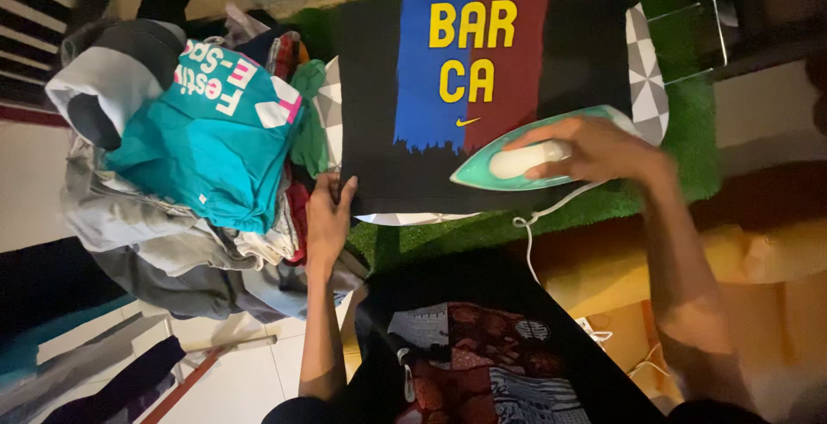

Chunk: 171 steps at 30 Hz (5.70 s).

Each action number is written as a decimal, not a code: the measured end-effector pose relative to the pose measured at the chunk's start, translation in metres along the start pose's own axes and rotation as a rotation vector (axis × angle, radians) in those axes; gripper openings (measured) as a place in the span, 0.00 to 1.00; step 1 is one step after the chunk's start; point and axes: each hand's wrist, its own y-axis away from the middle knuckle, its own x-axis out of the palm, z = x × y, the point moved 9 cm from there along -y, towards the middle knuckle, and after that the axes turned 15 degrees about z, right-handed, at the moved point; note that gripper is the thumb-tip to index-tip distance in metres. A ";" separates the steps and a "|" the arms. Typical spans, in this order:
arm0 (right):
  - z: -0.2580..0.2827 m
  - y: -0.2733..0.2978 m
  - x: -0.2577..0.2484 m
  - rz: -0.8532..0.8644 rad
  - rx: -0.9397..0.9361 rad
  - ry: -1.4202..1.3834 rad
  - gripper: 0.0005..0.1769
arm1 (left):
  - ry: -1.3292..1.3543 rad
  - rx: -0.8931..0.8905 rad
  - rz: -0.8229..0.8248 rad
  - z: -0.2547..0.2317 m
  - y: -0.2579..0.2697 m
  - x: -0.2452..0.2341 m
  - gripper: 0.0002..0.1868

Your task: The person irons a black t-shirt with a Barcelona logo on an ironing board. They use a teal and white iron to smooth the front and back of the shirt, adjusting its position multiple times. The person also briefly handles a pile of other clothes nearby.

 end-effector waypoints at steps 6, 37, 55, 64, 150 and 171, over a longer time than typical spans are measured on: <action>0.066 -0.018 0.012 0.058 0.142 0.104 0.30 | 0.021 0.035 -0.011 -0.009 0.000 -0.002 0.14; 0.077 -0.014 -0.005 -0.009 -0.081 0.074 0.30 | 0.056 -0.024 0.016 0.003 0.011 -0.008 0.13; 0.096 -0.023 0.007 0.061 0.025 0.062 0.32 | 0.088 -0.042 -0.005 0.013 0.013 -0.009 0.11; 0.118 -0.022 0.031 0.132 0.125 0.206 0.30 | 0.047 0.064 -0.029 0.003 0.019 -0.013 0.09; -0.082 0.218 0.061 -1.165 -0.158 -0.843 0.38 | -0.500 0.428 0.072 -0.126 0.015 0.067 0.21; -0.080 0.073 -0.047 -0.963 -0.195 -0.670 0.30 | -0.887 0.485 0.109 -0.116 -0.063 0.205 0.37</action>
